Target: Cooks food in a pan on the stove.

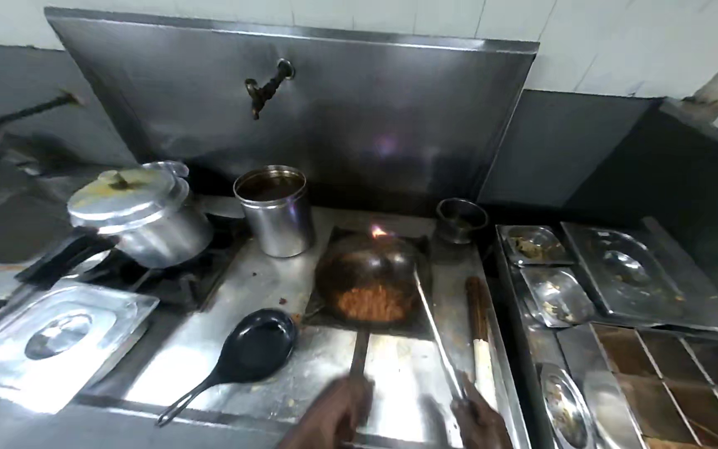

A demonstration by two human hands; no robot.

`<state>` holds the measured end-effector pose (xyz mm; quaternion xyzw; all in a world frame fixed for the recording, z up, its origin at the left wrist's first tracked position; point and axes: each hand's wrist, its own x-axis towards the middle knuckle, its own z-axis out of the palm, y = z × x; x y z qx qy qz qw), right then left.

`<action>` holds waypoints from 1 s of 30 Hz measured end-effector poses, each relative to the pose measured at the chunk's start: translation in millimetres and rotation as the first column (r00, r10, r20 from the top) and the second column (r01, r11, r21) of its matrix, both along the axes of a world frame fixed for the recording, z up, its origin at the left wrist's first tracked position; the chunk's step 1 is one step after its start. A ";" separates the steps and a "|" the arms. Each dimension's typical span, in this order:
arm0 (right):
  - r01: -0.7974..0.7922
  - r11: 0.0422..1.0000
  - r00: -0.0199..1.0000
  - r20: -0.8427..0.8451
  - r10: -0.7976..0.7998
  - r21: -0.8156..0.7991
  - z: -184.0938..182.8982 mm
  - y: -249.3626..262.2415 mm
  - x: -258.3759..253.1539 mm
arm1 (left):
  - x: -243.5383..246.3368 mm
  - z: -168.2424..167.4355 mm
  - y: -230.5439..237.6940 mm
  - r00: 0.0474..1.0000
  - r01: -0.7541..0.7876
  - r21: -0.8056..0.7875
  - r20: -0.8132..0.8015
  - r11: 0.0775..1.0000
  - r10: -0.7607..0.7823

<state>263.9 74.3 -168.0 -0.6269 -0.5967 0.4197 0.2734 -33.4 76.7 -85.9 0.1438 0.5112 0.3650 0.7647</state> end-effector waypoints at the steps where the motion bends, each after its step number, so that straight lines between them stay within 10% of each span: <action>1: 0.012 0.999 0.999 -0.046 -0.013 -0.032 4.2 9.7 -1.6 | 3.7 -7.0 35.1 0.999 -0.026 0.005 0.035 1.000 0.026; 4: 0.056 0.995 0.982 -0.176 -0.069 -0.079 22.3 15.6 -3.6 | 16.3 -16.1 73.7 0.987 -0.100 0.020 0.131 0.995 0.096; 11: 0.054 0.992 0.977 -0.199 -0.076 -0.117 46.0 -19.6 26.0 | 20.8 1.2 -28.7 0.967 -0.138 -0.046 0.208 0.989 0.144; 18: -0.154 0.949 0.975 0.111 0.191 -0.275 91.7 19.5 48.8 | 8.6 -47.2 32.9 0.984 -0.095 0.000 0.153 0.995 0.094; 24: -0.315 0.862 0.778 0.412 0.474 -0.396 118.7 51.6 36.2 | -13.1 -91.9 55.3 0.999 0.003 0.046 0.039 0.999 -0.004; 30: -0.126 0.934 0.609 0.718 0.338 -0.334 76.9 120.5 -72.2 | -13.2 -100.1 54.8 0.994 -0.023 0.046 0.108 0.999 0.018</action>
